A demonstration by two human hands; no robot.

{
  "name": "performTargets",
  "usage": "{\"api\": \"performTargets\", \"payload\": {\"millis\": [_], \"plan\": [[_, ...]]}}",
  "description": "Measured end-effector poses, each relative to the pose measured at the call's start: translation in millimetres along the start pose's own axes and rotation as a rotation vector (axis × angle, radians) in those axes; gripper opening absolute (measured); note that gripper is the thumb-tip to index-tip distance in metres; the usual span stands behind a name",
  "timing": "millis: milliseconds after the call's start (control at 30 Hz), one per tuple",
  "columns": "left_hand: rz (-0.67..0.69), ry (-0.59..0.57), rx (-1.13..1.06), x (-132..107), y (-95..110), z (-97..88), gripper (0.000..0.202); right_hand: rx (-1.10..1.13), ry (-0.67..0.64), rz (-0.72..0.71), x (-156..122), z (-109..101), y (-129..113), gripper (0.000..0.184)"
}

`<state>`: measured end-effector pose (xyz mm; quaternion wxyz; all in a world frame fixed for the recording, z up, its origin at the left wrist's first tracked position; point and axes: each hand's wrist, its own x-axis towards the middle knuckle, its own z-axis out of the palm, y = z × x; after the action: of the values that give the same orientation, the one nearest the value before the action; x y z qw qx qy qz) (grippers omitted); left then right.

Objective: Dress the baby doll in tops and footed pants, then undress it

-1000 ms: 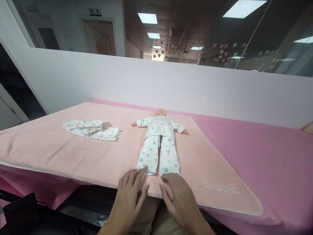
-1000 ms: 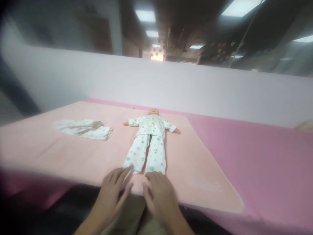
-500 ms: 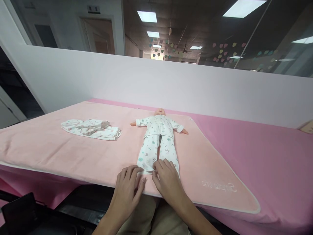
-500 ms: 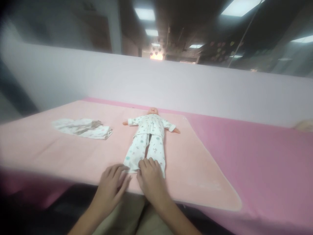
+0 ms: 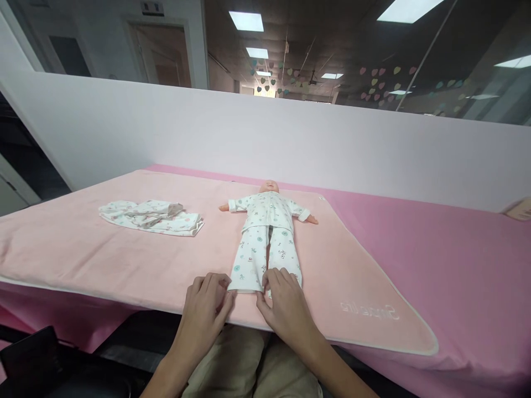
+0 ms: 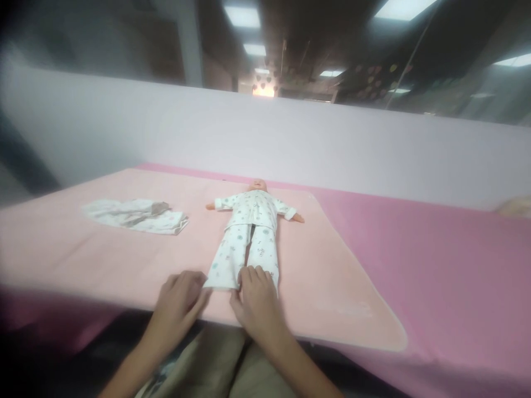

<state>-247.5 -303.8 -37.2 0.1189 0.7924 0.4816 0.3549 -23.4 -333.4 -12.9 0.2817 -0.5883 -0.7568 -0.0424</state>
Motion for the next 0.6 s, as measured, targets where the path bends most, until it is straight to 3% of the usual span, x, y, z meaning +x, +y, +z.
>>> {"api": "performTargets", "payload": {"millis": [200, 333, 433, 600], "plan": [[0.004, -0.001, -0.017, 12, 3, -4.7, 0.013, 0.122, -0.001, 0.016, 5, 1, -3, 0.027], [0.057, 0.046, 0.001, 13, 3, -8.9, 0.012, 0.122, -0.009, -0.092, 7, -4, -3, 0.04], [0.093, 0.015, 0.055, 9, 0, -9.5, 0.015, 0.069, -0.07, -0.163, 4, -3, 1, 0.031], [0.109, -0.045, 0.041, 1, -5, -11.9, 0.014, 0.057, -0.127, -0.148, -4, -7, 6, 0.014]]}}
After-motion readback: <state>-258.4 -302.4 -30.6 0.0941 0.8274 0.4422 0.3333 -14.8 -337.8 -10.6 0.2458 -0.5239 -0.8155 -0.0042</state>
